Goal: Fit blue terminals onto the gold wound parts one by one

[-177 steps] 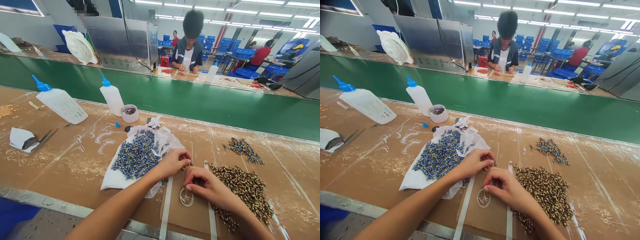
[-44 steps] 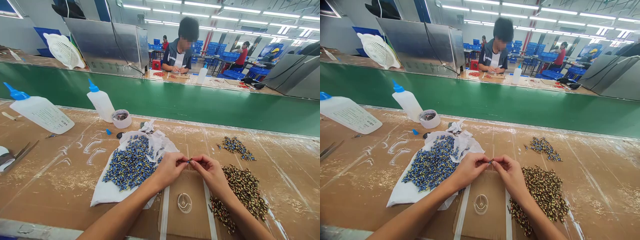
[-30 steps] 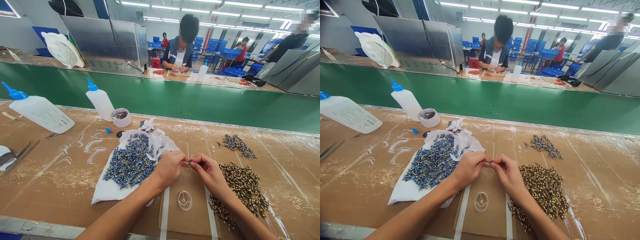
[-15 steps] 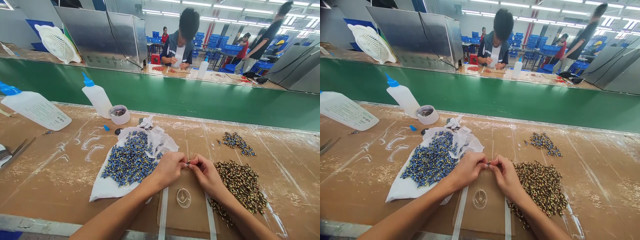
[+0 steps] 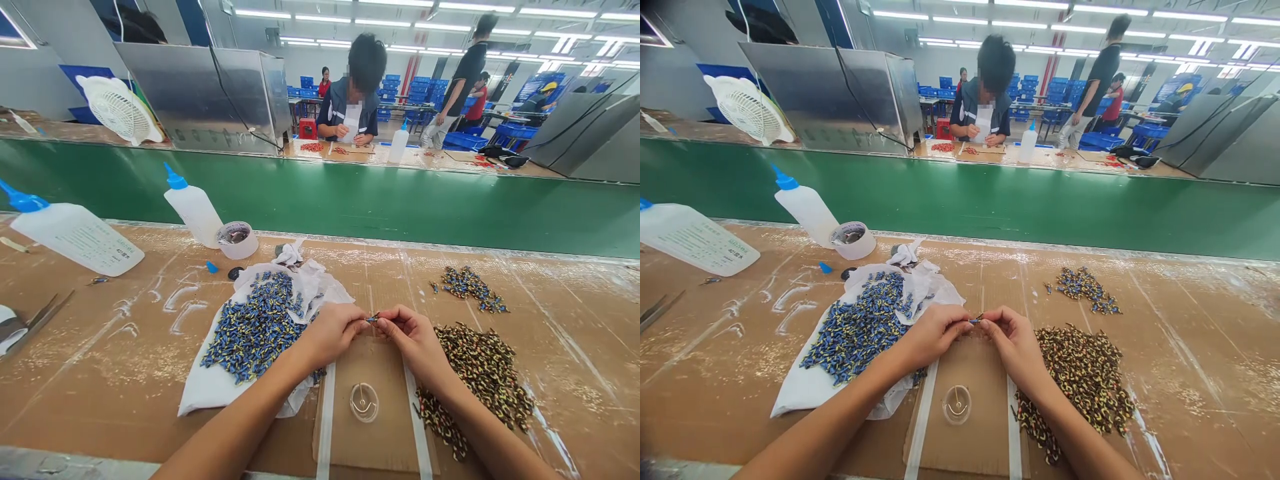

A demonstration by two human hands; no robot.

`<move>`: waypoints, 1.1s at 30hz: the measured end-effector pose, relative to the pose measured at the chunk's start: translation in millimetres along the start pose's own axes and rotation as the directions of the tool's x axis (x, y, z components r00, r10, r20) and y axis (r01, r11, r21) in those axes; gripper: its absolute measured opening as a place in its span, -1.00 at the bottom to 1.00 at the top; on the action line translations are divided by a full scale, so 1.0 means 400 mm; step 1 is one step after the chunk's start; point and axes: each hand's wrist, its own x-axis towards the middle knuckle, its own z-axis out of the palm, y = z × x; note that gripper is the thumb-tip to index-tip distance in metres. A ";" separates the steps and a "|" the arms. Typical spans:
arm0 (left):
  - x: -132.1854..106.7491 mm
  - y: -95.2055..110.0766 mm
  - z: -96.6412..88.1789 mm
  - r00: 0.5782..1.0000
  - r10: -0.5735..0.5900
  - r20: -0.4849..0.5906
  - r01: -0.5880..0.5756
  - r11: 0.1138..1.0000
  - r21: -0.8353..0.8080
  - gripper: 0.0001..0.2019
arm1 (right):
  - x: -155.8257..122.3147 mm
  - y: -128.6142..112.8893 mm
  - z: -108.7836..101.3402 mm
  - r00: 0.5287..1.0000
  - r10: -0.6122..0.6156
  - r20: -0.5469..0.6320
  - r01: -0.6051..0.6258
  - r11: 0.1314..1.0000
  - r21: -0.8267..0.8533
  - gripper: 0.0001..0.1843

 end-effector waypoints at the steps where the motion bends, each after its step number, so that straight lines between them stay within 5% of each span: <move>1: -0.001 0.000 0.002 1.000 0.014 0.011 -0.014 0.999 0.033 -0.80 | -0.001 -0.001 0.001 1.000 -0.002 0.001 0.002 1.000 -0.001 -0.75; 21: -0.011 0.003 0.011 0.994 -0.001 0.106 -0.010 0.995 0.097 -0.75 | 0.003 0.013 0.003 0.991 0.103 0.086 -0.111 0.989 0.099 -0.62; 33: -0.004 0.001 0.041 0.992 -0.079 0.100 0.051 0.965 0.257 -0.78 | -0.015 0.020 0.016 0.994 0.005 0.108 -0.008 1.000 0.024 -0.69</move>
